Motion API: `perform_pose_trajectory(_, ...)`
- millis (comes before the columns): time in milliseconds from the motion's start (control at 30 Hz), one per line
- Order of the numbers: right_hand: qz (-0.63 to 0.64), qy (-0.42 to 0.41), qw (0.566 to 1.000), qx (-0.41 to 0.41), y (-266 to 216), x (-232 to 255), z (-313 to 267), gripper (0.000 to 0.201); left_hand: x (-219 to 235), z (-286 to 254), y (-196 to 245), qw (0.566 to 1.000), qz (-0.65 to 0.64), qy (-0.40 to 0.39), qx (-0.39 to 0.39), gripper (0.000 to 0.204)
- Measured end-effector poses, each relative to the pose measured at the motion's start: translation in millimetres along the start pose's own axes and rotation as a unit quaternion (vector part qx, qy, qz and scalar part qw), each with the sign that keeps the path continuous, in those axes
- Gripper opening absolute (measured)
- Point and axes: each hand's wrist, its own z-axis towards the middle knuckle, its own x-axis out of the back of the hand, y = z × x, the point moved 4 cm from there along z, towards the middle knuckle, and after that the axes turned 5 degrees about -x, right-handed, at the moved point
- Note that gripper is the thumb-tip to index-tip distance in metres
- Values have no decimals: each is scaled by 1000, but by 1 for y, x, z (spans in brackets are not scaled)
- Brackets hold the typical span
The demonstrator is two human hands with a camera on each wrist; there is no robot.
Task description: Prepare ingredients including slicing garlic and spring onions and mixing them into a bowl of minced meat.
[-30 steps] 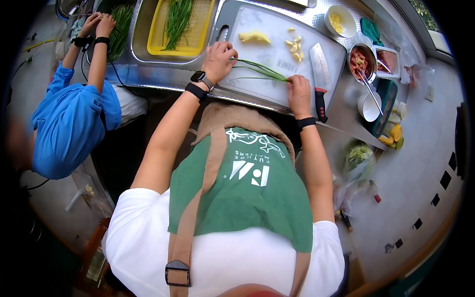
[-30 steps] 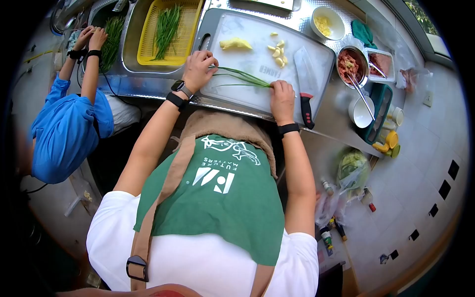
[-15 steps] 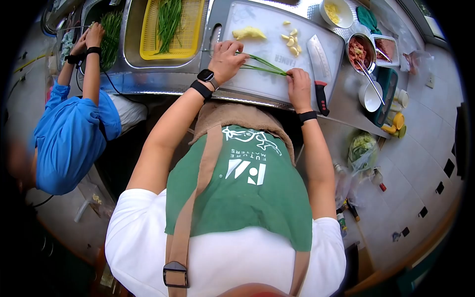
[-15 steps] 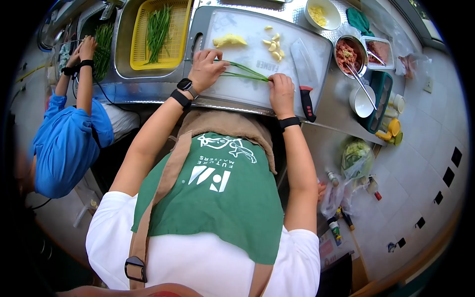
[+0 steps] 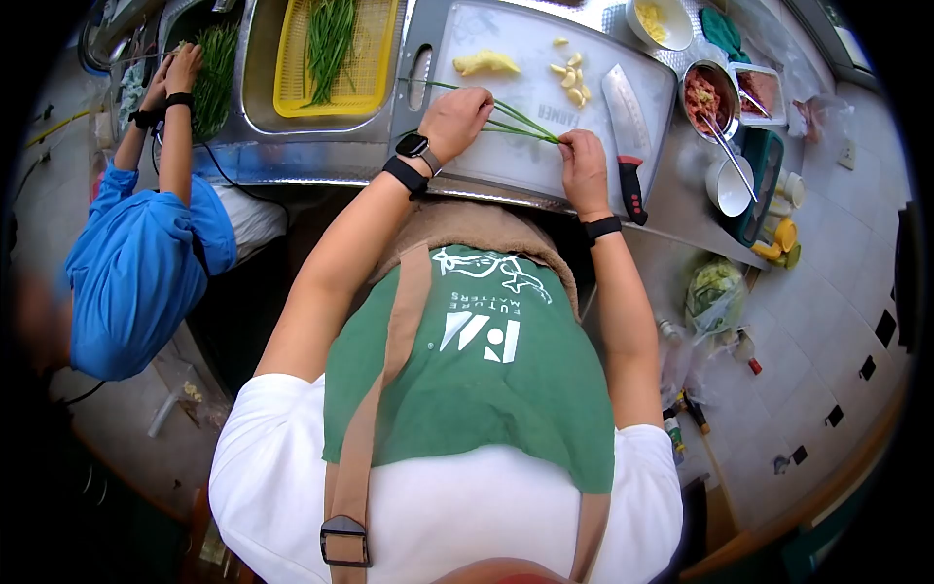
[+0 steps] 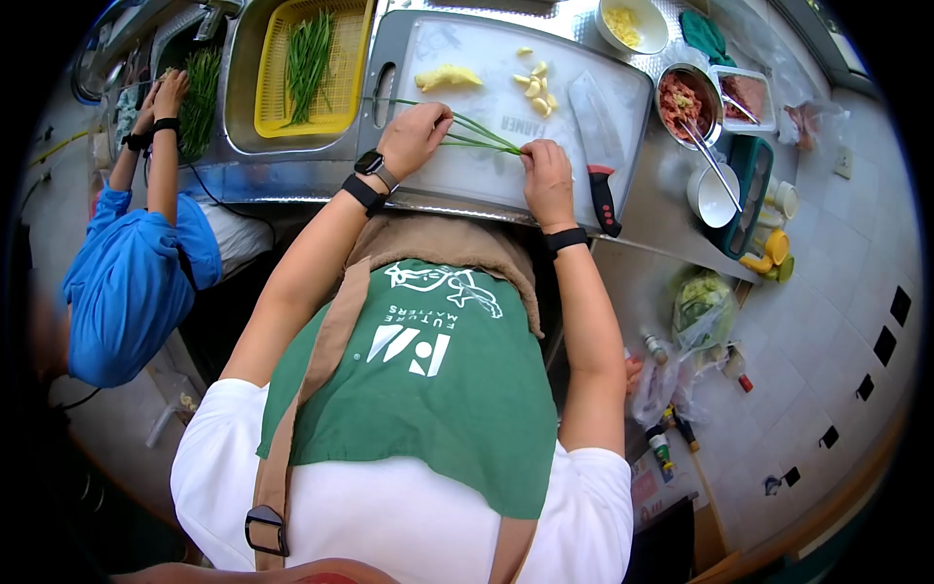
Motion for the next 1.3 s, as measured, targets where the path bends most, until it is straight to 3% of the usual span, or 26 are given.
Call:
perform_pose_trajectory(33,1,0,1000,1,-1,1,1,11,4,-1,-3,998,-52,13,26,11)
perform_pose_trajectory(133,11,25,1000,-12,0,5,1,11,10,-8,-9,998,-50,3,48,11)
perform_pose_trajectory(300,-12,-43,999,25,-8,-4,1,10,2,-17,-24,992,12,35,124,13)
perform_pose_trajectory(367,-14,-31,999,-2,3,-3,-4,10,16,-26,-48,951,12,187,245,16)
perform_pose_trajectory(400,-19,-18,999,-32,9,-1,-6,9,28,-30,-63,934,30,191,301,17)
perform_pose_trajectory(433,-19,-19,999,-31,13,2,-6,9,40,-33,-73,933,35,189,306,18)
perform_pose_trajectory(533,5,-24,999,-37,17,5,-8,9,69,-34,-78,950,-22,167,264,20)
perform_pose_trajectory(600,-7,-30,999,-17,14,3,-5,8,72,-31,-64,985,28,19,168,31)
perform_pose_trajectory(633,-6,-29,999,-16,13,2,-4,8,73,-33,-60,985,30,19,168,31)
perform_pose_trajectory(700,-16,-30,999,-15,13,1,-4,8,61,-34,-48,988,93,-60,110,48)
perform_pose_trajectory(767,-20,-32,999,-15,14,0,-3,8,53,-35,-49,987,102,-66,105,55)
perform_pose_trajectory(833,-24,-33,999,-15,16,-1,-3,9,51,-34,-51,985,118,-31,125,53)
perform_pose_trajectory(967,-27,-34,999,-14,19,1,-5,9,49,-30,-64,981,102,-55,154,42)
perform_pose_trajectory(1133,-24,-24,999,-15,21,3,-5,10,49,-26,-64,990,103,-53,85,18)
perform_pose_trajectory(1300,17,-14,999,-42,20,4,-5,10,45,-30,-63,988,113,-60,87,15)
